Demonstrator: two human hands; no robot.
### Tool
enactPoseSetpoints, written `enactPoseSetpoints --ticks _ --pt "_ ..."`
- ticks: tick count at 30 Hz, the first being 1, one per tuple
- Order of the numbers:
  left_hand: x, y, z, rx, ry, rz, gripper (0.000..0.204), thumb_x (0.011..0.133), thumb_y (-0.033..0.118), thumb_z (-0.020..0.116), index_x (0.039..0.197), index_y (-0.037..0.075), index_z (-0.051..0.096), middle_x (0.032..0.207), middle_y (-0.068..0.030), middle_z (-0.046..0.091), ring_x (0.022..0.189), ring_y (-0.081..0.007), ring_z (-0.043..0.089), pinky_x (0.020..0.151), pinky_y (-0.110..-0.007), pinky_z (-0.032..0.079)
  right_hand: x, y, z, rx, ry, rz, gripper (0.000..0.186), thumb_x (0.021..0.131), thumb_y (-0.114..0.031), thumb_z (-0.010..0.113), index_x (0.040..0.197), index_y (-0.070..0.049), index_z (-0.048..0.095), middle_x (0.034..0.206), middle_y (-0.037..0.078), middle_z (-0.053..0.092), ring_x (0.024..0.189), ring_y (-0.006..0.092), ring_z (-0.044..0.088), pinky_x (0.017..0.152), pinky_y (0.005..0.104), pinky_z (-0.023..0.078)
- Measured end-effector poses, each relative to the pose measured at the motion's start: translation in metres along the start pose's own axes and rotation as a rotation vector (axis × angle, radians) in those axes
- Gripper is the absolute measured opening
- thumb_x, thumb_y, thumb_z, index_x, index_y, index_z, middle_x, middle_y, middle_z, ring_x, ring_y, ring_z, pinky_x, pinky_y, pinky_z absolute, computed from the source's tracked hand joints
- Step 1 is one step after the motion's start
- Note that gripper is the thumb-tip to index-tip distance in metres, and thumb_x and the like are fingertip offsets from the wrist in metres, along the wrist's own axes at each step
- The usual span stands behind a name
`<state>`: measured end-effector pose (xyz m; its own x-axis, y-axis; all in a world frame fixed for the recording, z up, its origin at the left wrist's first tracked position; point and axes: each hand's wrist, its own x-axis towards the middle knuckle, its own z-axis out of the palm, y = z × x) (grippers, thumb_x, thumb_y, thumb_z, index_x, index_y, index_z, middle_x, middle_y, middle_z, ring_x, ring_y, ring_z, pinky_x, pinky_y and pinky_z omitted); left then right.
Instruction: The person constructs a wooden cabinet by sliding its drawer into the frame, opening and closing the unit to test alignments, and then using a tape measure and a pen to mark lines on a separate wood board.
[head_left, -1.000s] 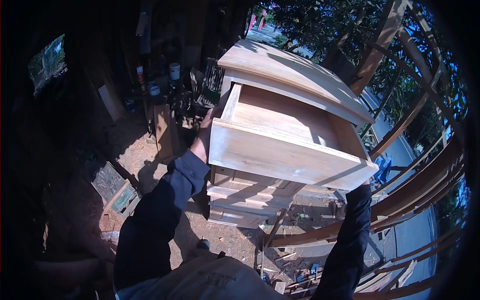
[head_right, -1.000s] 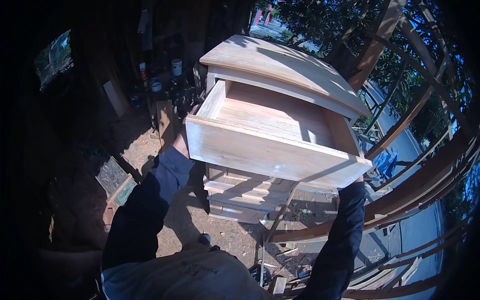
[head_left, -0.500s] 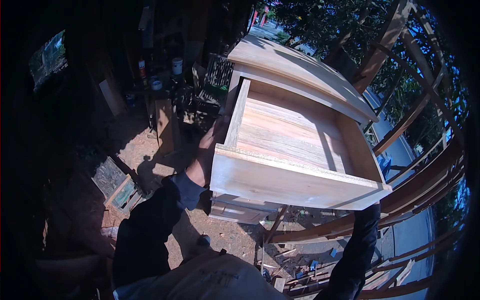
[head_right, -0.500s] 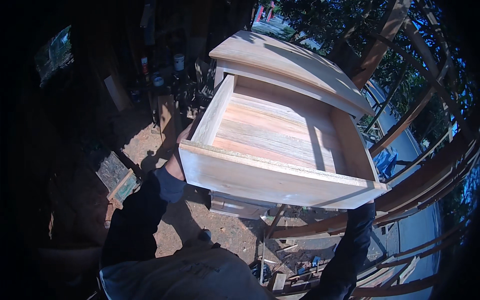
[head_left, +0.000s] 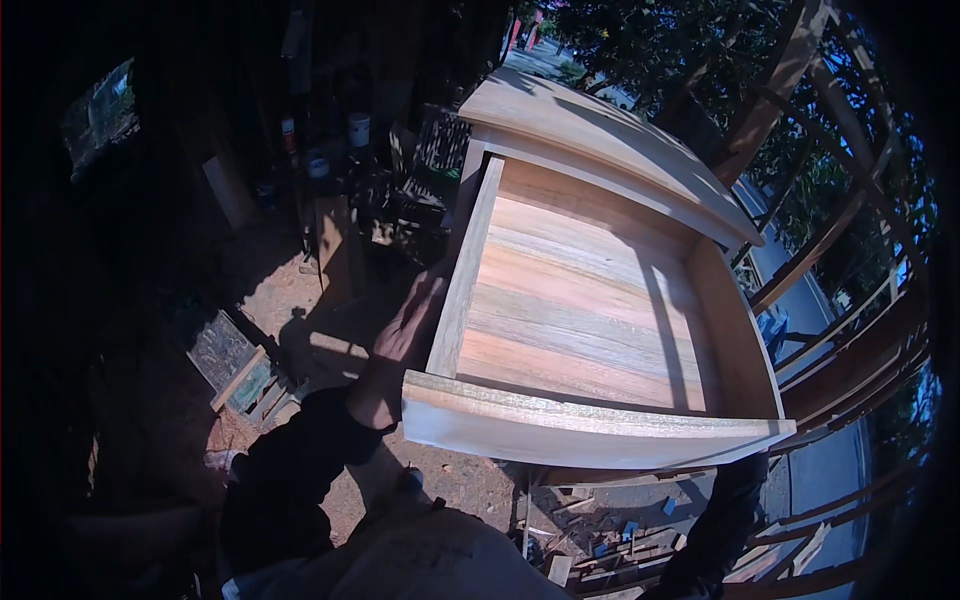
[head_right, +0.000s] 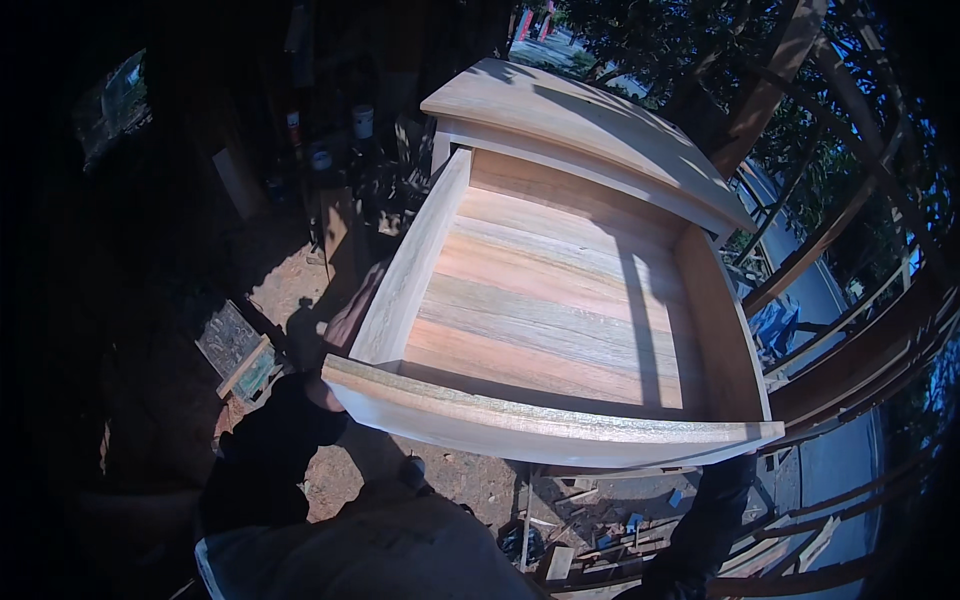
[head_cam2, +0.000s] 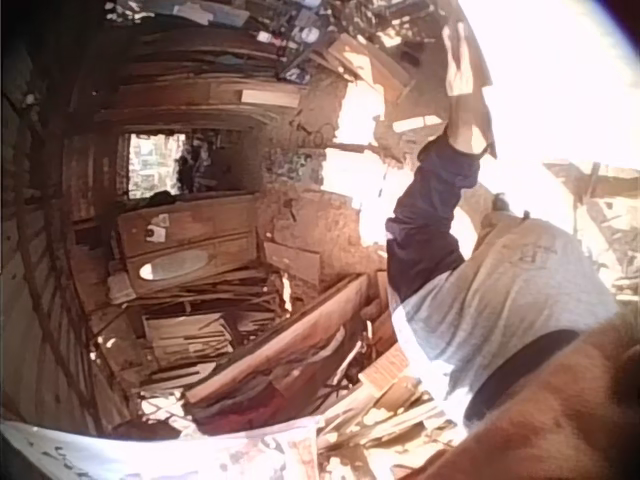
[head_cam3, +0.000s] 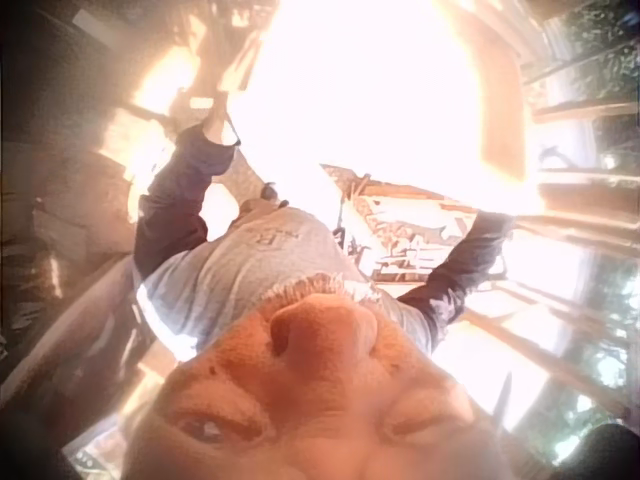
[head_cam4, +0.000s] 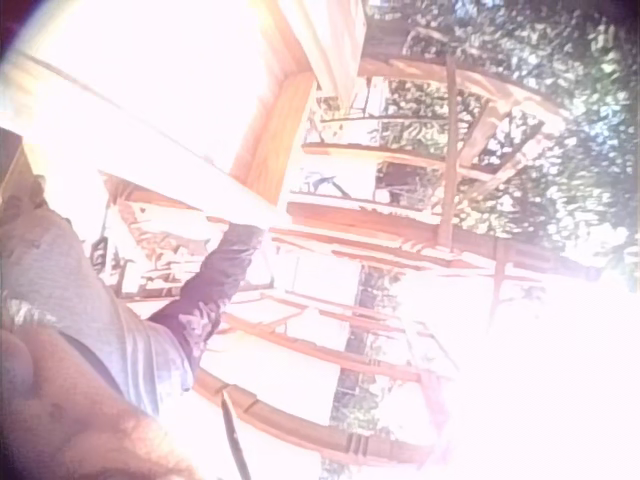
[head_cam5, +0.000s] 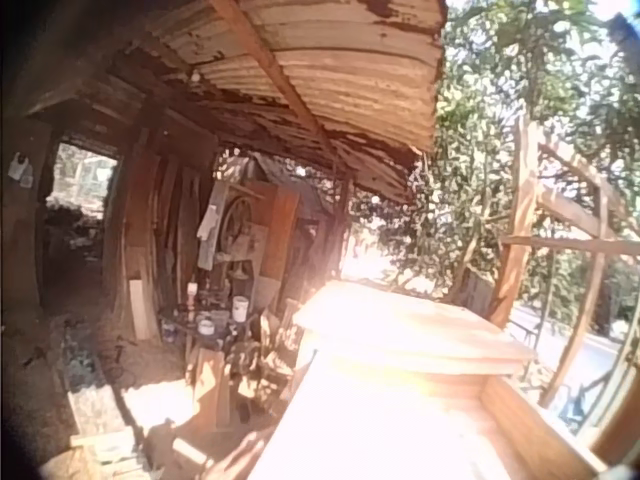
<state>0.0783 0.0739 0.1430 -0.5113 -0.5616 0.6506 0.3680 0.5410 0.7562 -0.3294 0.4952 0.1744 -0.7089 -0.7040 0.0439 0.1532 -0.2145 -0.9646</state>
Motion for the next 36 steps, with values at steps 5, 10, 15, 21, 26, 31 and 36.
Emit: enactPoseSetpoints --ticks 5,10,15,21,26,31,36 --pt "-0.026 -0.028 0.017 -0.326 0.05 -0.459 0.074 0.103 0.054 0.036 0.152 0.0 0.023 0.149 -0.0168 0.037 0.138 -0.0257 0.035 0.113 -0.035 0.026 0.016 0.044 -0.008 0.092 -0.105 0.128 0.048 0.102 -0.04 0.041 0.128 -0.002 0.054 0.111 0.012 0.065 0.098 0.0244 0.066 0.081 0.0367 0.056" --pt "-0.076 -0.125 0.006 -0.37 -0.008 -0.614 0.08 0.101 0.059 0.034 0.153 -0.001 0.019 0.152 -0.02 0.032 0.142 -0.0265 0.028 0.116 -0.035 0.021 0.021 0.097 -0.001 0.181 -0.129 0.186 0.048 0.102 -0.04 0.041 0.129 -0.002 0.053 0.111 0.012 0.065 0.097 0.0241 0.066 0.081 0.0365 0.056" --pt "-0.068 -0.089 0.014 -0.193 -0.017 -0.459 0.09 0.095 0.056 0.052 0.154 0.0 0.014 0.155 -0.0178 0.027 0.144 -0.027 0.025 0.117 -0.039 0.018 0.006 0.102 0.008 0.164 -0.006 0.088 0.049 0.102 -0.041 0.041 0.13 -0.002 0.052 0.111 0.012 0.065 0.097 0.0238 0.066 0.081 0.0363 0.056" --pt "-0.032 -0.032 0.012 -0.608 -0.142 -0.46 0.101 0.084 0.037 0.069 0.155 0.001 0.007 0.155 -0.0181 0.025 0.144 -0.0259 0.023 0.117 -0.042 0.018 0.0 0.107 0.019 0.155 0.052 0.026 0.05 0.102 -0.042 0.041 0.131 -0.002 0.05 0.111 0.012 0.064 0.096 0.0233 0.066 0.081 0.0361 0.057" --pt "-0.038 -0.034 0.008 -0.566 -0.203 -0.477 0.113 0.077 0.044 0.071 0.156 0.002 0.002 0.156 -0.018 0.024 0.145 -0.0269 0.022 0.117 -0.041 0.017 -0.011 0.115 0.029 0.154 0.096 -0.048 0.051 0.102 -0.042 0.04 0.132 -0.002 0.049 0.111 0.012 0.064 0.095 0.0229 0.066 0.081 0.0359 0.057" --pt "-0.046 -0.041 -0.007 -0.454 -0.256 -0.407 0.116 0.072 0.04 0.076 0.156 0.005 0.004 0.152 -0.0149 0.032 0.138 -0.0256 0.034 0.113 -0.041 0.028 -0.03 0.136 0.037 0.155 0.098 -0.217 0.052 0.102 -0.043 0.04 0.133 -0.002 0.048 0.111 0.012 0.064 0.094 0.0225 0.066 0.08 0.0357 0.057" --pt "-0.148 -0.064 -0.03 -0.326 -0.164 -0.739 0.092 0.076 0.022 0.08 0.149 0.005 0.026 0.127 -0.0072 0.048 0.114 -0.0178 0.049 0.096 -0.036 0.044 -0.09 0.229 0.016 0.153 0.001 -0.242 0.06 0.099 -0.051 0.042 0.137 -0.003 0.044 0.119 0.011 0.059 0.104 0.0214 0.062 0.085 0.0357 0.055"
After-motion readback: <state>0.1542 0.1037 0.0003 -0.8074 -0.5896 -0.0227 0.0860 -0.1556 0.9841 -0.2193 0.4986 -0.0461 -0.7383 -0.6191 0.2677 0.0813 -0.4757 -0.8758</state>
